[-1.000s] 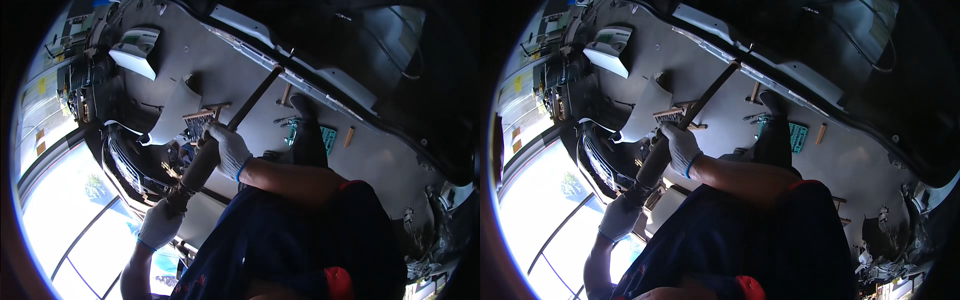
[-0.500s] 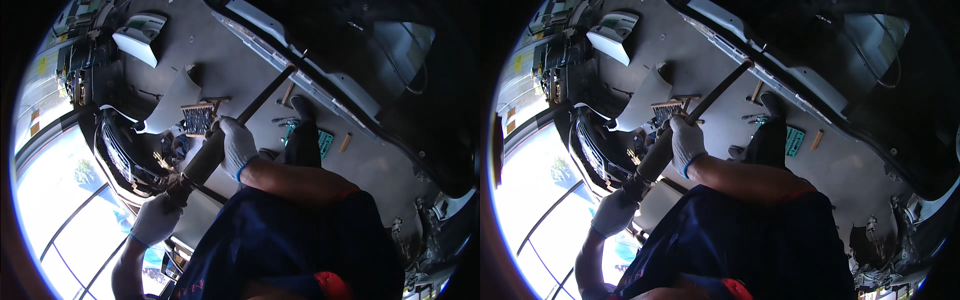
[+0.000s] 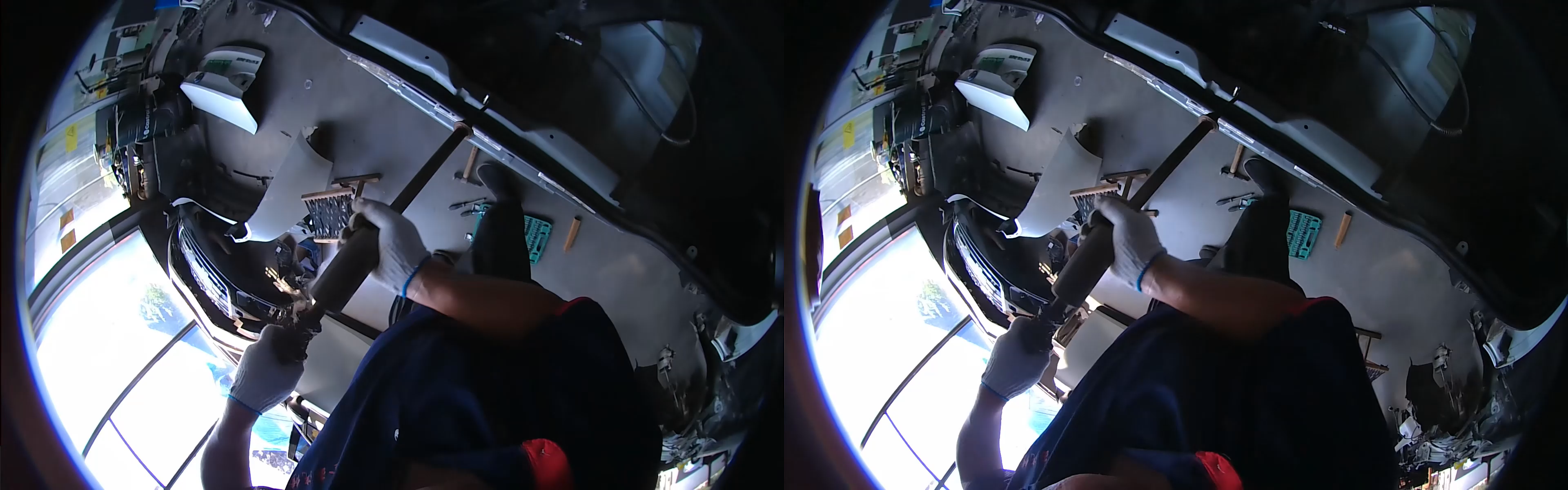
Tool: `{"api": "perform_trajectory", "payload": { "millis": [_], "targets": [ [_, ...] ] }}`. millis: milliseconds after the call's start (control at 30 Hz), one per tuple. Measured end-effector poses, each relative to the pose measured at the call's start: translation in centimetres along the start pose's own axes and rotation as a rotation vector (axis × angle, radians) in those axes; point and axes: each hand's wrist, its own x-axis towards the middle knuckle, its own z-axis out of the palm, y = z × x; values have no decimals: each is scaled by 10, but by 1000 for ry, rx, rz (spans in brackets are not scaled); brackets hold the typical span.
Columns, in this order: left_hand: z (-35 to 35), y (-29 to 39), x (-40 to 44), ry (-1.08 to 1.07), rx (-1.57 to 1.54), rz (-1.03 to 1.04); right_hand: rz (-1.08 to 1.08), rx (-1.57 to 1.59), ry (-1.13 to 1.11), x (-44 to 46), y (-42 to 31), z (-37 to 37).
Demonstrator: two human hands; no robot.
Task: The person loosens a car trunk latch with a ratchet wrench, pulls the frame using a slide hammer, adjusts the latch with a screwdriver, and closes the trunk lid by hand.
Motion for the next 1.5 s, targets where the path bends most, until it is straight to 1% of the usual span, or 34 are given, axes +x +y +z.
{"api": "perform_trajectory", "payload": {
  "millis": [67,100,167,233,267,300,333,367,400,467,500,533,567,600,633,700,733,767,800,867,933,1033,1067,1100,1133,1167,1200,1300,1333,1367,1400,1433,1467,1500],
  "targets": [
    [4,1,-3,35,-4,1,-131,0,-237,27,-59,-24],
    [6,-6,-1,38,9,15,-97,26,-209,46,-101,-30],
    [10,-15,4,58,-36,51,-300,-120,-286,90,-160,-53],
    [10,-16,7,60,-58,76,-252,-139,-200,68,-97,-42],
    [11,-17,12,67,-40,80,-225,-74,-241,38,-18,-36],
    [13,-19,12,71,-25,75,-225,-42,121,-15,57,4],
    [16,-23,-1,62,-13,35,-180,-68,22,-13,53,-3],
    [13,-18,-6,83,-81,53,-115,-60,48,-10,55,-3],
    [3,-12,-4,50,-15,2,-23,-83,51,-16,44,7],
    [-1,-19,4,94,17,52,-69,-39,43,-8,45,13],
    [-7,-14,14,96,25,65,-71,-37,119,0,46,12],
    [-8,-14,6,77,23,42,14,-30,16,5,44,5],
    [-9,-9,4,52,-1,-25,57,-63,41,1,42,-1],
    [-6,-10,4,66,19,15,73,-120,33,7,33,-1],
    [-4,-16,5,103,35,61,-2,-71,-13,18,32,-6],
    [-6,-19,5,133,54,117,-93,-24,-93,13,-15,3],
    [-8,-17,5,92,-9,69,-75,16,-138,29,-45,-6],
    [-9,-14,3,80,-5,42,-113,47,-267,49,-80,-21],
    [-10,-11,5,79,-1,27,-153,36,-219,65,-118,-28],
    [-1,-18,8,127,1,103,-280,-110,-187,89,-168,-40],
    [8,-28,12,149,-21,128,-295,-76,-335,99,-154,-55],
    [16,-38,18,62,-40,83,-191,-1,-68,22,25,-19],
    [15,-45,13,90,-28,59,-143,39,28,11,61,-7],
    [19,-47,12,128,-29,46,-108,-19,44,5,62,-1],
    [16,-44,18,105,5,62,-72,-24,55,7,59,0],
    [11,-40,20,69,-22,9,-76,-30,67,7,71,-6],
    [12,-42,24,118,-5,82,-117,-46,40,16,61,2],
    [13,-38,15,64,-20,24,1,-36,-12,15,44,-8],
    [13,-29,12,68,-53,10,-35,-16,-63,10,29,-11],
    [15,-28,7,105,-25,69,-92,16,-176,20,10,-17],
    [17,-30,5,170,-20,79,-112,-22,-182,29,-23,-19],
    [14,-25,3,152,-39,71,-138,-8,-240,44,-58,-28],
    [13,-23,0,116,-58,55,-174,-14,-205,54,-94,-31],
    [18,-27,-2,122,-75,72,-248,-138,-174,75,-130,-42]
  ]
}}
